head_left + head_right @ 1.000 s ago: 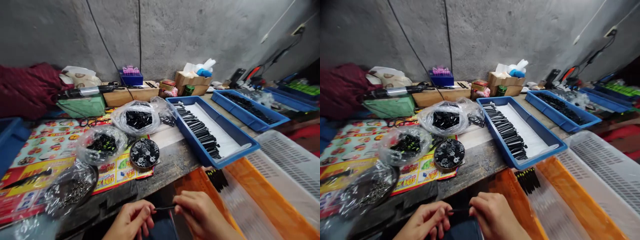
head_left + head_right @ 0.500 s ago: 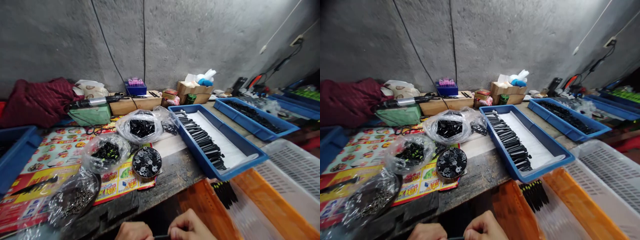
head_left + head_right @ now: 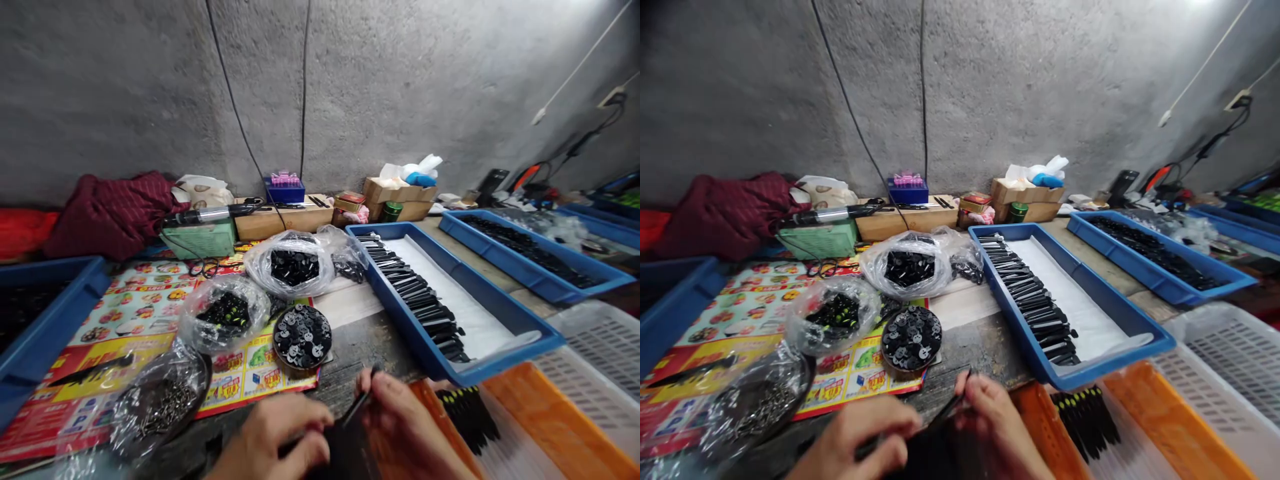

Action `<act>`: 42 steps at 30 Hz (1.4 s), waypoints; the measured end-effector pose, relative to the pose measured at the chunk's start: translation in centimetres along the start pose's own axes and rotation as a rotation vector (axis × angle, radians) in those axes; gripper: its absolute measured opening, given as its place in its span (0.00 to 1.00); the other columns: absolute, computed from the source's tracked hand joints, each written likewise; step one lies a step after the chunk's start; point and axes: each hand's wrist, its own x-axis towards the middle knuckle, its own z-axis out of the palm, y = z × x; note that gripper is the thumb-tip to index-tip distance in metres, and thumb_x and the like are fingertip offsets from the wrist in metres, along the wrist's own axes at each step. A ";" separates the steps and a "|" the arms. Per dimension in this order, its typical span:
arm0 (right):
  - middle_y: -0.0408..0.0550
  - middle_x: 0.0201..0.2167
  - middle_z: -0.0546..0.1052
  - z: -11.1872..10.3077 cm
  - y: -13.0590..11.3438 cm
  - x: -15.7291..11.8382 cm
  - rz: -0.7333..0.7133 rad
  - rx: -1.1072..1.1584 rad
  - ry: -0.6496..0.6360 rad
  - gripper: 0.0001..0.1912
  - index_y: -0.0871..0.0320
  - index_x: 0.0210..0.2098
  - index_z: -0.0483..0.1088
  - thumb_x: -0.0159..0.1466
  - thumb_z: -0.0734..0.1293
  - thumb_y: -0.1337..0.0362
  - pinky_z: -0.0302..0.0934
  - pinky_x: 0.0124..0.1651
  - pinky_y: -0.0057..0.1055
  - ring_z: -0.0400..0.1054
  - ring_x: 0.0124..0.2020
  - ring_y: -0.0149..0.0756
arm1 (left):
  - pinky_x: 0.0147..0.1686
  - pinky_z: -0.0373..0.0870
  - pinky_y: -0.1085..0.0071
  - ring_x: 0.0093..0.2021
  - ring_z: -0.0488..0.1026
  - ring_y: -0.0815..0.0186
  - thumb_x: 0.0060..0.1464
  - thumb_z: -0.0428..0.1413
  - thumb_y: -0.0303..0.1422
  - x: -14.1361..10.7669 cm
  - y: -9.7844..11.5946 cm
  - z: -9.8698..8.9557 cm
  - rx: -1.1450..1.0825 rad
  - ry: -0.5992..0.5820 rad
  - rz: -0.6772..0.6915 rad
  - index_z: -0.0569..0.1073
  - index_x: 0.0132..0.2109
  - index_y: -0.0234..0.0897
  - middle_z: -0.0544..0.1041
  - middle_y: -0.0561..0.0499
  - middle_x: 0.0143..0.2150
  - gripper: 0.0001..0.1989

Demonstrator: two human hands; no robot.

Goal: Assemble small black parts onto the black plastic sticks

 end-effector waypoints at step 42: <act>0.46 0.37 0.79 0.2 -6.0 19.1 -0.922 -1.287 -0.034 0.05 0.56 0.31 0.76 0.62 0.68 0.69 0.63 0.39 0.28 0.74 0.35 0.36 | 0.60 0.61 0.58 0.59 0.69 0.50 0.33 0.67 0.40 20.7 -17.1 -13.9 0.075 -0.008 -0.086 0.72 0.54 0.34 0.74 0.42 0.58 0.38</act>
